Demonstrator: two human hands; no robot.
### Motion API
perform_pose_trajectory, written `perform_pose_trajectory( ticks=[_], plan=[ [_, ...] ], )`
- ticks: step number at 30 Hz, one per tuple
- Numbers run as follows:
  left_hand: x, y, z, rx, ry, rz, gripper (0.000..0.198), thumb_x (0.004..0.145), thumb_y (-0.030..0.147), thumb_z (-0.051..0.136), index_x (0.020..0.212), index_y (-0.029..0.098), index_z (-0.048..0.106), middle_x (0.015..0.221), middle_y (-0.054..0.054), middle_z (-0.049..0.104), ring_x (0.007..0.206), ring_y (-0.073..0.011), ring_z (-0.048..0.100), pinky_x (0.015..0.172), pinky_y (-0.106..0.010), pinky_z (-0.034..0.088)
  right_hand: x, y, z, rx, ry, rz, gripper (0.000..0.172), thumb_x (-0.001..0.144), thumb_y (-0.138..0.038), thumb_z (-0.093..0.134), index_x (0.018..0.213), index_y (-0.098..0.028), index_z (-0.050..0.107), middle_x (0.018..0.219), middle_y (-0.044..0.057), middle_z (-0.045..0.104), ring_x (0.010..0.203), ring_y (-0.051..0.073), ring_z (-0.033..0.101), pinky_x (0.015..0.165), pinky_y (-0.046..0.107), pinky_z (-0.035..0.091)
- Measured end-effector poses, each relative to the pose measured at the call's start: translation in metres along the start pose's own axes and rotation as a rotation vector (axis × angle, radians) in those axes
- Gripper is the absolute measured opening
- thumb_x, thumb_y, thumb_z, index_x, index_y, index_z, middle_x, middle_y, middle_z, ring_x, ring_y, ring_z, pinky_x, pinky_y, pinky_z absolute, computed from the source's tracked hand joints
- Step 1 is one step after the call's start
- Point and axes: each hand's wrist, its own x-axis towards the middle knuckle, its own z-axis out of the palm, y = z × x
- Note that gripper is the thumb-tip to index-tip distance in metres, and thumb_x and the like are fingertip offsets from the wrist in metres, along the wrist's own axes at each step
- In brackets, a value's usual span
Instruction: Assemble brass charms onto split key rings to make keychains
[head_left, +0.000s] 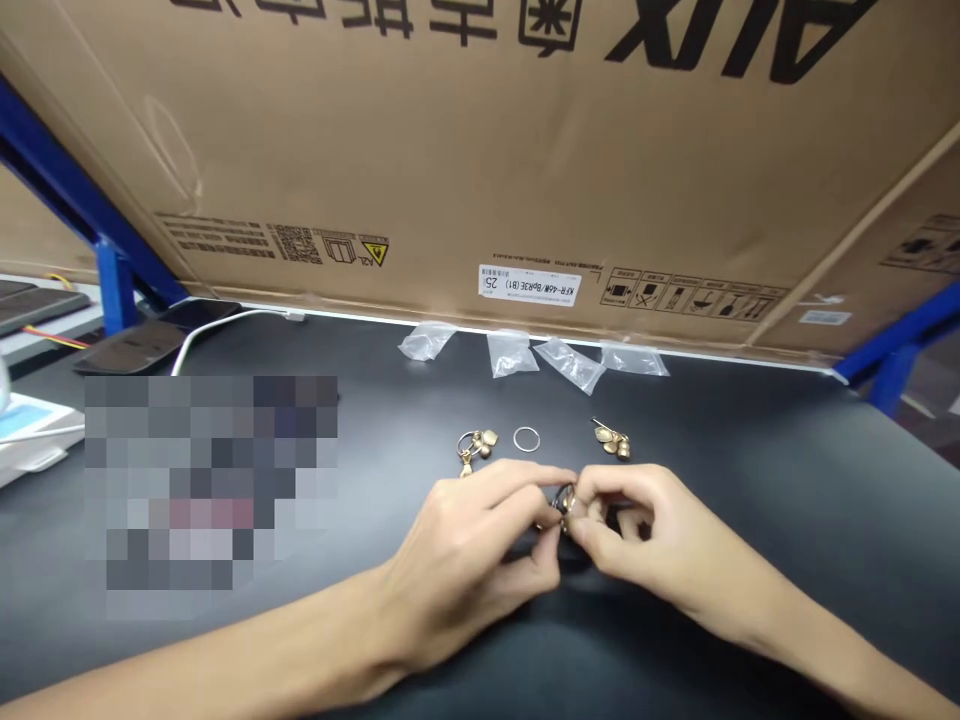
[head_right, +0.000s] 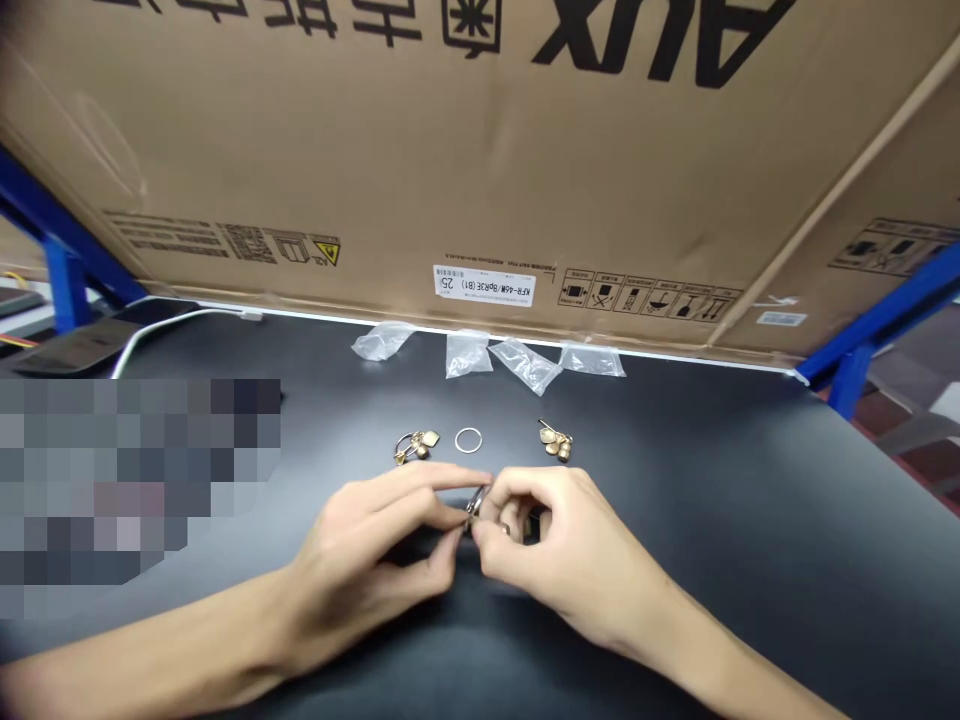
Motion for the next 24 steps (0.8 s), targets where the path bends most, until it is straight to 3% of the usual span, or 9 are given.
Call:
perform_pose_trajectory(
  ticks=[4,8,11,15,20,24],
  plan=[
    [0.005,0.007,-0.005,-0.165,0.106,-0.154,0.015,0.078,0.004,0.06,0.076,0.018,0.058,0.096,-0.003,0.075,0.087,-0.0153,0.07,0.084,-0.029,0.056,0.0,0.002,0.005,-0.215,0.191,-0.175,0.005,0.08,-0.018,0.059,0.076,-0.021,0.056,0.062,-0.006,0.051,0.053,0.01,0.045,0.052,0.022,0.036],
    [0.009,0.012,-0.011,-0.375,0.015,-0.407,0.012,0.083,0.01,0.055,0.08,0.019,0.062,0.1,-0.004,0.071,0.087,-0.0148,0.068,0.071,-0.024,0.057,0.001,0.009,0.005,-0.325,0.289,-0.274,0.007,0.081,-0.019,0.059,0.078,-0.022,0.054,0.064,-0.005,0.054,0.052,0.01,0.047,0.052,0.022,0.037],
    [0.009,0.013,-0.012,-0.472,-0.061,-0.475,0.009,0.088,0.017,0.054,0.083,0.018,0.062,0.105,-0.006,0.064,0.085,-0.0135,0.064,0.066,-0.021,0.056,0.0,0.01,0.001,-0.388,0.363,-0.303,0.008,0.081,-0.019,0.061,0.078,-0.022,0.055,0.063,-0.005,0.055,0.052,0.01,0.048,0.052,0.022,0.038],
    [0.008,0.01,-0.008,-0.518,-0.034,-0.544,0.009,0.085,0.018,0.062,0.078,0.019,0.056,0.09,-0.002,0.063,0.077,-0.0118,0.062,0.06,-0.019,0.054,-0.002,0.011,0.001,-0.475,0.404,-0.396,0.009,0.081,-0.02,0.062,0.076,-0.022,0.055,0.063,-0.005,0.054,0.052,0.01,0.049,0.052,0.023,0.038],
    [0.008,0.004,-0.004,-0.674,-0.037,-0.753,0.014,0.091,0.031,0.059,0.085,0.019,0.055,0.079,-0.002,0.069,0.068,-0.0141,0.066,0.047,-0.018,0.052,-0.002,0.015,-0.001,-0.598,0.452,-0.477,0.008,0.086,-0.019,0.06,0.078,-0.021,0.06,0.068,-0.001,0.058,0.061,0.014,0.054,0.055,0.026,0.039],
    [0.009,0.001,-0.007,-0.672,-0.077,-0.763,0.018,0.093,0.034,0.057,0.085,0.018,0.056,0.058,0.004,0.055,0.047,-0.0075,0.049,0.041,-0.016,0.04,0.0,0.016,-0.007,-0.589,0.441,-0.465,0.008,0.089,-0.022,0.06,0.085,-0.021,0.067,0.08,0.003,0.063,0.07,0.015,0.059,0.056,0.025,0.042]
  ],
)
